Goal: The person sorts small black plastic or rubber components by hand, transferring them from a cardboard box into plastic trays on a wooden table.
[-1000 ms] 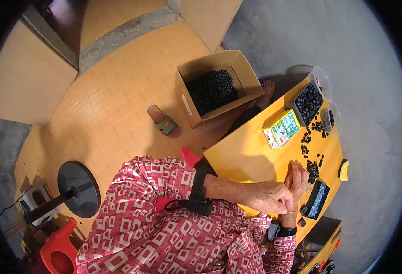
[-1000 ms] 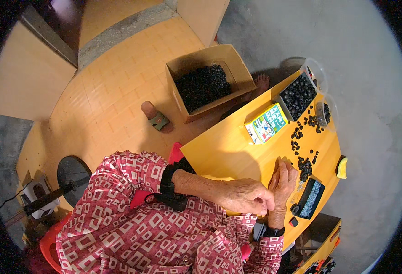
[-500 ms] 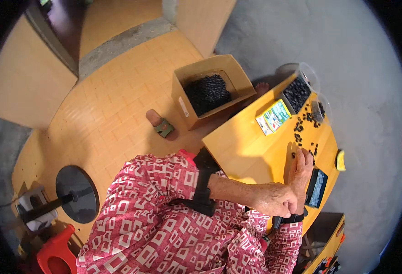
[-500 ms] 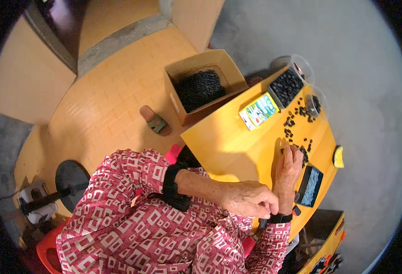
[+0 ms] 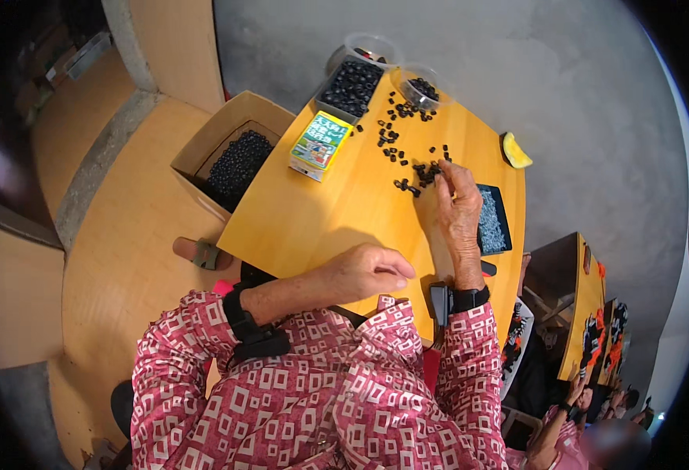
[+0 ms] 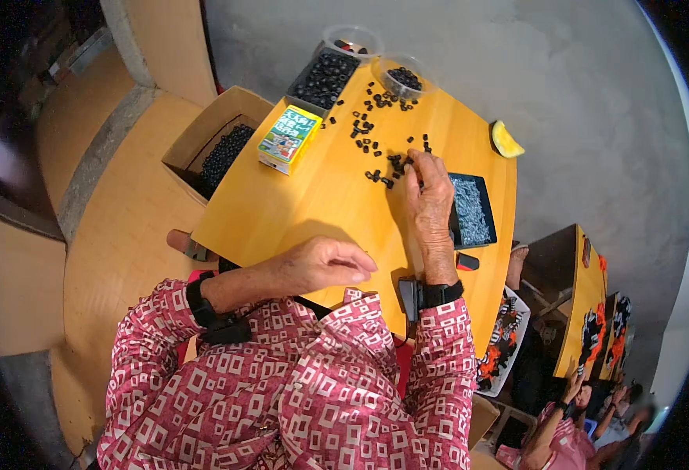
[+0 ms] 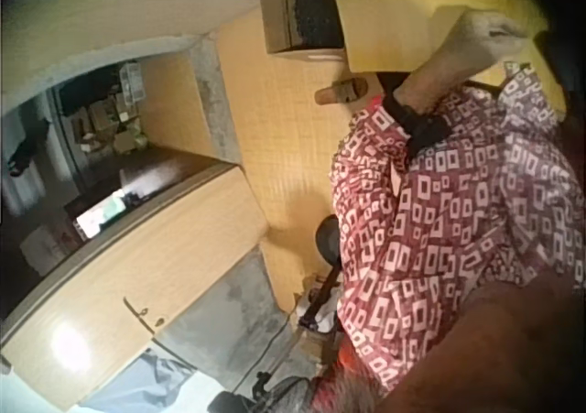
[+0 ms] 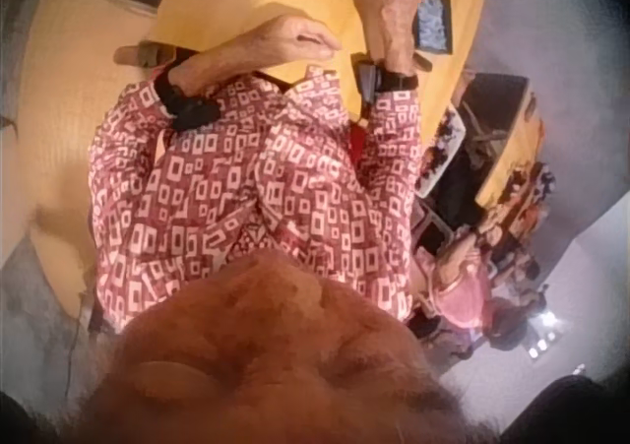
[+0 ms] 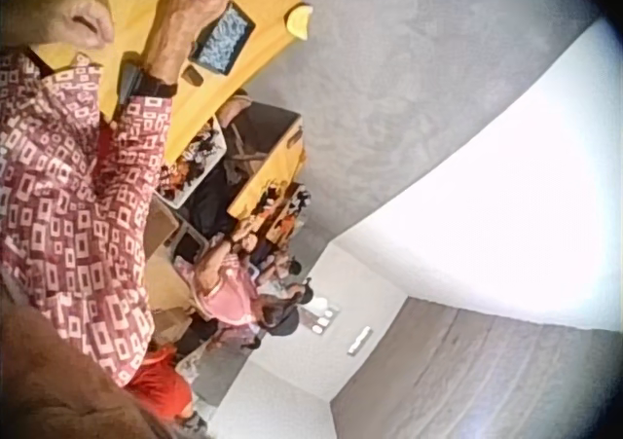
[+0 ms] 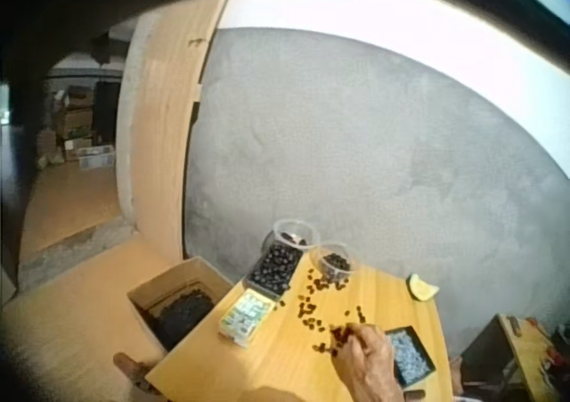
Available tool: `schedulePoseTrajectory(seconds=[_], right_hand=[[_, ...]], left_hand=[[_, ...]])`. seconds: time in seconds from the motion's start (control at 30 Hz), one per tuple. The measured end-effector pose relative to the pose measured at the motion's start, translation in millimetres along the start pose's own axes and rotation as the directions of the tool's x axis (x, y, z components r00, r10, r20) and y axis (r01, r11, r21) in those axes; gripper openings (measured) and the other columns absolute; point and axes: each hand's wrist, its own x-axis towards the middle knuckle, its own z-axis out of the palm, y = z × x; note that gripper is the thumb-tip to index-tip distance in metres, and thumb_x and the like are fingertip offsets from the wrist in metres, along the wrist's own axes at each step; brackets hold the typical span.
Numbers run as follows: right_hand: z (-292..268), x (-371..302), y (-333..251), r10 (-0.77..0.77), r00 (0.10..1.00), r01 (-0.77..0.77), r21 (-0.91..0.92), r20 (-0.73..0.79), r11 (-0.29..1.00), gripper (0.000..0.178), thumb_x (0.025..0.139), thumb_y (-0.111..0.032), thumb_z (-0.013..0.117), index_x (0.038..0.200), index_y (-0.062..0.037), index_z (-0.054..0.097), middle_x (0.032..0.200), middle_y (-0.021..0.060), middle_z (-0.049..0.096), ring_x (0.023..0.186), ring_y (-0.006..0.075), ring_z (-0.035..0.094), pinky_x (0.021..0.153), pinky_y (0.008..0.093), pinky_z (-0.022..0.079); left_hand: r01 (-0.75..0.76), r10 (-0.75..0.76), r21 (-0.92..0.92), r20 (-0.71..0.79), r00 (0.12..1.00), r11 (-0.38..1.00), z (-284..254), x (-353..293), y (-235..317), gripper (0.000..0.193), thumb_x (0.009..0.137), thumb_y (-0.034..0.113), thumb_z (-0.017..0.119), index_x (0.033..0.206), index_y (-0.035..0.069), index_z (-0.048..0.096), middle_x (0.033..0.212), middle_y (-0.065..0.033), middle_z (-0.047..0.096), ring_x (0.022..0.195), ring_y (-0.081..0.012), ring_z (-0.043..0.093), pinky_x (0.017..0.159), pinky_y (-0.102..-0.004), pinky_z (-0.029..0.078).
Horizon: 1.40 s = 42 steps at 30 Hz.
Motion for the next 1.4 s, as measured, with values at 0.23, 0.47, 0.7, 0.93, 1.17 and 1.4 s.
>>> schedulePoseTrajectory(seconds=[0.23, 0.47, 0.7, 0.93, 1.17, 1.4], right_hand=[[-77, -5, -27, 0.037, 0.989, -0.04, -0.013, -0.145, 0.999, 0.018, 0.087, 0.0, 0.062, 0.105, 0.0025, 0.065, 0.096, 0.0134, 0.065, 0.086, 0.0232, 0.065, 0.077, 0.0302, 0.051], [-121, -32, 0, 0.128, 0.982, -0.138, -0.063, -0.136, 0.988, 0.015, 0.093, -0.003, 0.062, 0.106, 0.0023, 0.067, 0.096, 0.0048, 0.063, 0.086, 0.01, 0.058, 0.075, 0.0236, 0.048], [-124, -30, 5, 0.117, 0.989, -0.129, -0.126, -0.092, 0.984, 0.014, 0.094, -0.003, 0.062, 0.104, 0.0028, 0.068, 0.091, 0.0039, 0.062, 0.082, 0.0094, 0.058, 0.073, 0.0229, 0.047], [-101, -26, -23, 0.203, 0.979, -0.202, 0.122, 0.005, 0.972, 0.01, 0.091, -0.002, 0.062, 0.098, 0.0037, 0.067, 0.09, 0.0102, 0.066, 0.082, 0.0171, 0.063, 0.074, 0.0275, 0.049], [-47, -27, -49, 0.054, 0.975, -0.087, 0.148, 0.214, 0.985, 0.015, 0.088, -0.005, 0.062, 0.099, 0.0041, 0.067, 0.093, 0.0148, 0.067, 0.084, 0.0256, 0.067, 0.075, 0.0323, 0.052], [-22, -38, -67, -0.098, 0.931, 0.046, 0.152, 0.353, 0.987, 0.014, 0.085, -0.006, 0.064, 0.096, 0.003, 0.067, 0.094, 0.0173, 0.065, 0.088, 0.0347, 0.065, 0.076, 0.0396, 0.054]], left_hand=[[0.14, -0.136, 0.035, -0.085, 0.987, 0.99, -21, -1, -13, 0.035, 0.092, 0.022, 0.064, 0.118, -0.003, 0.063, 0.11, -0.0099, 0.068, 0.102, -0.0148, 0.063, 0.091, -0.0284, 0.049], [0.254, -0.276, -0.206, -0.085, 0.957, 0.945, -28, -5, -11, 0.032, 0.096, 0.021, 0.063, 0.121, 0.001, 0.061, 0.111, -0.0091, 0.066, 0.099, -0.0131, 0.064, 0.088, -0.0248, 0.052], [0.241, -0.262, -0.193, -0.091, 0.961, 0.951, -29, -6, -11, 0.033, 0.097, 0.022, 0.062, 0.122, 0.0, 0.06, 0.113, -0.0097, 0.065, 0.1, -0.0126, 0.064, 0.088, -0.025, 0.052], [0.239, -0.252, -0.134, -0.085, 0.964, 0.962, -29, -7, -11, 0.032, 0.098, 0.02, 0.061, 0.122, 0.0, 0.06, 0.111, -0.0095, 0.066, 0.099, -0.0129, 0.065, 0.087, -0.0255, 0.053], [0.188, -0.197, -0.12, -0.061, 0.979, 0.975, -30, -5, -22, 0.03, 0.097, 0.017, 0.061, 0.121, 0.0, 0.06, 0.111, -0.0098, 0.067, 0.099, -0.0146, 0.065, 0.087, -0.027, 0.053], [0.185, -0.191, -0.087, -0.059, 0.98, 0.979, -29, -3, -19, 0.03, 0.097, 0.016, 0.06, 0.12, -0.001, 0.061, 0.11, -0.0103, 0.067, 0.101, -0.016, 0.065, 0.089, -0.0281, 0.054]])
